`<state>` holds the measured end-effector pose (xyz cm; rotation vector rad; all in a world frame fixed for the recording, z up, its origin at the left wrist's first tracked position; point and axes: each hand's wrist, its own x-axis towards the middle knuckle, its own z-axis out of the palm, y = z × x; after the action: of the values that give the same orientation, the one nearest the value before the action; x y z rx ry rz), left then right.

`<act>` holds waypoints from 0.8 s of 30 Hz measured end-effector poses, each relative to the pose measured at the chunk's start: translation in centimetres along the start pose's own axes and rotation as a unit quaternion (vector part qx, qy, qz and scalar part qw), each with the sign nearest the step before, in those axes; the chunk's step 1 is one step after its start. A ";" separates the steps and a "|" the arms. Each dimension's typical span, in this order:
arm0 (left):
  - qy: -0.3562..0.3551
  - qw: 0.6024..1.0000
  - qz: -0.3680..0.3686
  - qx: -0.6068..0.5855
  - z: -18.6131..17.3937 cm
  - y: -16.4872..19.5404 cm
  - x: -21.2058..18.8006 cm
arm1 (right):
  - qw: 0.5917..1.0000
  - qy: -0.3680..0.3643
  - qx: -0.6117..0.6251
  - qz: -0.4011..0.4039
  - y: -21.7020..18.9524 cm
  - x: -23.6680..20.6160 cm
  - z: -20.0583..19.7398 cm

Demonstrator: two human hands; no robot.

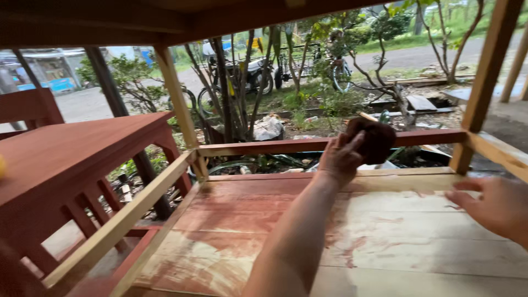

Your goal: The person wipes reddish-brown wood stain onto unfinished wooden furniture frames using a cloth. They dip the cloth into a container of stain, then rub it across the tabletop surfaces, edges, and rails of the furniture pieces, coating the raw wood.

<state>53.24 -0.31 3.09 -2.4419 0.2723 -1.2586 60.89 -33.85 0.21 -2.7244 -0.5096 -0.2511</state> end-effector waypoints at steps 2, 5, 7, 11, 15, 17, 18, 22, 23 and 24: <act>0.022 1.000 -0.002 0.010 -0.3 -2.8 -2.1 | 0.997 0.037 0.058 -0.023 2.5 2.1 2.4; -0.003 0.999 -0.014 0.041 -0.5 -7.4 -5.8 | 0.995 0.055 0.075 -0.022 5.5 4.8 5.5; -0.004 0.995 -0.025 0.094 -1.3 -10.6 -8.3 | 0.996 0.056 0.075 -0.003 6.8 6.0 7.1; -0.073 0.980 -0.131 0.130 -5.9 -16.7 -14.0 | 0.988 0.081 0.123 -0.051 8.0 7.5 9.3; -0.007 0.942 -0.334 0.043 -10.9 -18.4 -18.2 | 0.987 0.090 0.106 -0.079 7.2 8.4 10.2; 0.051 0.885 -0.461 -0.022 -12.2 -18.3 -18.9 | 0.987 0.084 0.116 -0.069 6.4 8.6 10.4; 0.059 0.834 -0.542 -0.080 -12.6 -18.2 -18.8 | 0.986 0.086 0.126 -0.064 6.2 8.7 10.6; 0.202 0.585 -0.767 -0.165 -13.5 -18.9 -17.3 | 0.979 0.089 0.166 -0.080 6.0 8.3 10.9; 0.283 0.521 -0.773 -0.226 -13.7 -19.2 -16.7 | 0.978 0.076 0.186 -0.061 6.0 8.1 11.1; 0.360 0.451 -0.766 -0.282 -14.0 -19.4 -16.1 | 0.975 0.063 0.208 -0.043 5.9 7.9 11.4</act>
<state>32.50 19.38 6.57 -1.8171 -2.1679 -3.2075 71.60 -32.26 -10.26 -2.2671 -0.5727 -0.2987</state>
